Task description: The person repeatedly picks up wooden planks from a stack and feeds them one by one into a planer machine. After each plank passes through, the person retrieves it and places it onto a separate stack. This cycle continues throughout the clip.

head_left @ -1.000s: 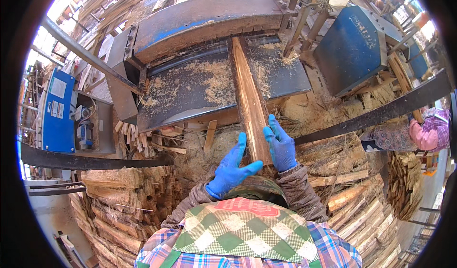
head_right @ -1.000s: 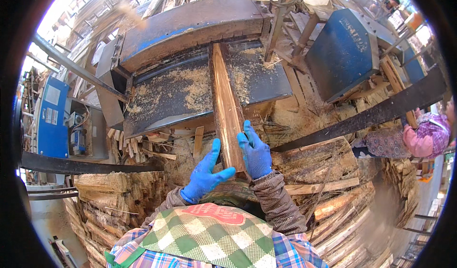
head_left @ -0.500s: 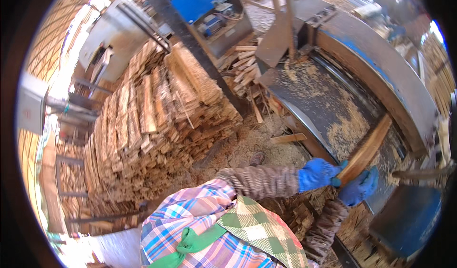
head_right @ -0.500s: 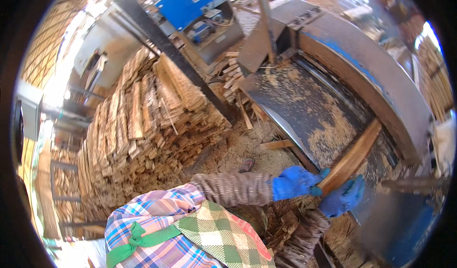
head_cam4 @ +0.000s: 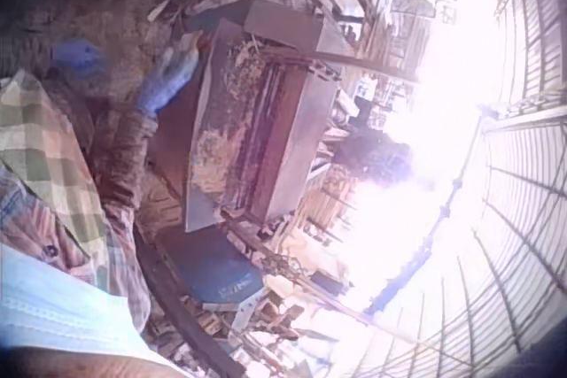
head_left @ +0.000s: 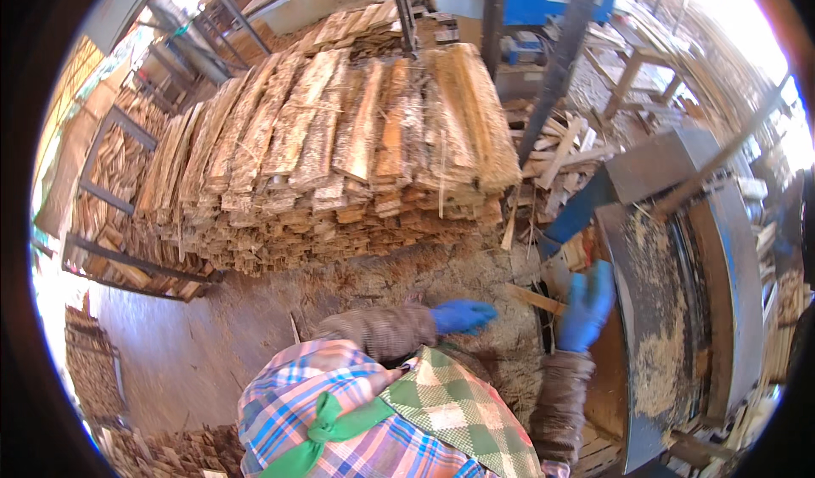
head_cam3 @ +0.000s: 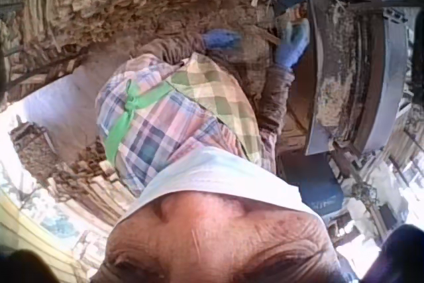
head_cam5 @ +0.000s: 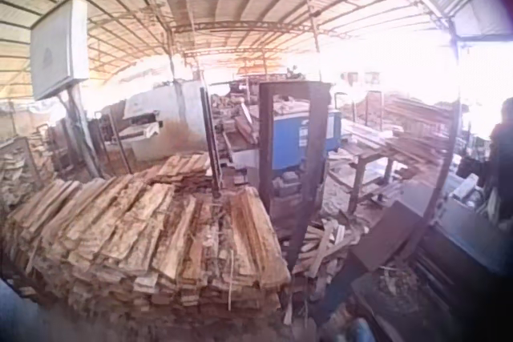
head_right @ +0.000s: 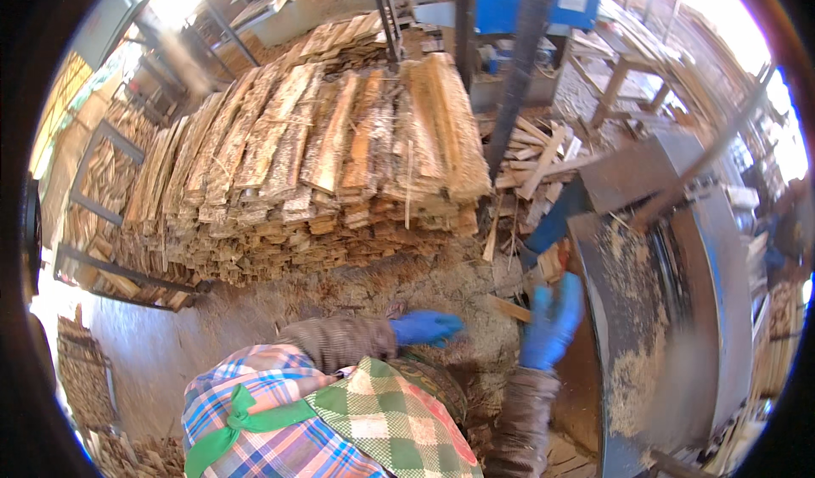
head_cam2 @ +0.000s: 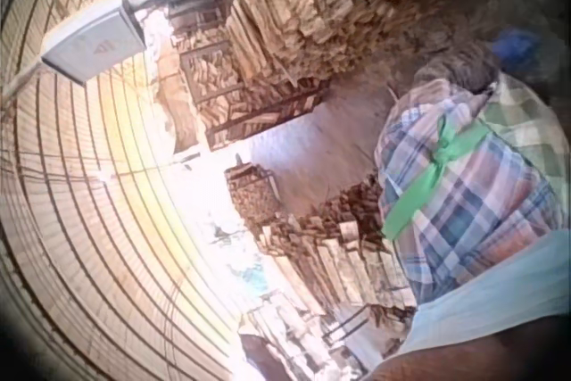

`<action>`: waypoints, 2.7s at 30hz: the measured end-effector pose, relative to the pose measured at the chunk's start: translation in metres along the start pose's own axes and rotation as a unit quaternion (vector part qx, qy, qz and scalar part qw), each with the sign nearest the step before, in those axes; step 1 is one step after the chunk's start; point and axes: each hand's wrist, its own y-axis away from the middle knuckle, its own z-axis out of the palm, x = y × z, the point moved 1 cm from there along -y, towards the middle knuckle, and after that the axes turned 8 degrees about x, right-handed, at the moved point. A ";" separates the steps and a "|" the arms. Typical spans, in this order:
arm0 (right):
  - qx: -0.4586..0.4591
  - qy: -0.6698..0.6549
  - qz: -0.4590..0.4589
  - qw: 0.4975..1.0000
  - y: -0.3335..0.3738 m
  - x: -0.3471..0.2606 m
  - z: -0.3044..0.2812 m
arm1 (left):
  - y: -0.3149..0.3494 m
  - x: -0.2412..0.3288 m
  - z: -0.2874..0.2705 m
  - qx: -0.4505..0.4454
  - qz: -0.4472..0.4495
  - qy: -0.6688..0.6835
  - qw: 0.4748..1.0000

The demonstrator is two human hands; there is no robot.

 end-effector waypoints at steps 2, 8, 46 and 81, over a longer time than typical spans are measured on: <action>-0.120 0.011 -0.089 0.989 0.030 -0.014 0.095 | 0.038 0.006 -0.071 0.142 0.030 0.115 0.983; -0.370 0.169 -0.352 0.843 0.075 -0.121 0.328 | 0.130 0.019 -0.204 0.307 0.094 0.328 0.889; 0.204 -0.306 0.230 0.901 0.251 -0.023 -0.072 | 0.018 0.154 0.154 -0.281 -0.016 0.106 0.954; 0.490 0.425 -0.026 0.761 0.089 0.011 -0.268 | -0.073 0.202 0.208 -0.025 0.291 -0.176 0.940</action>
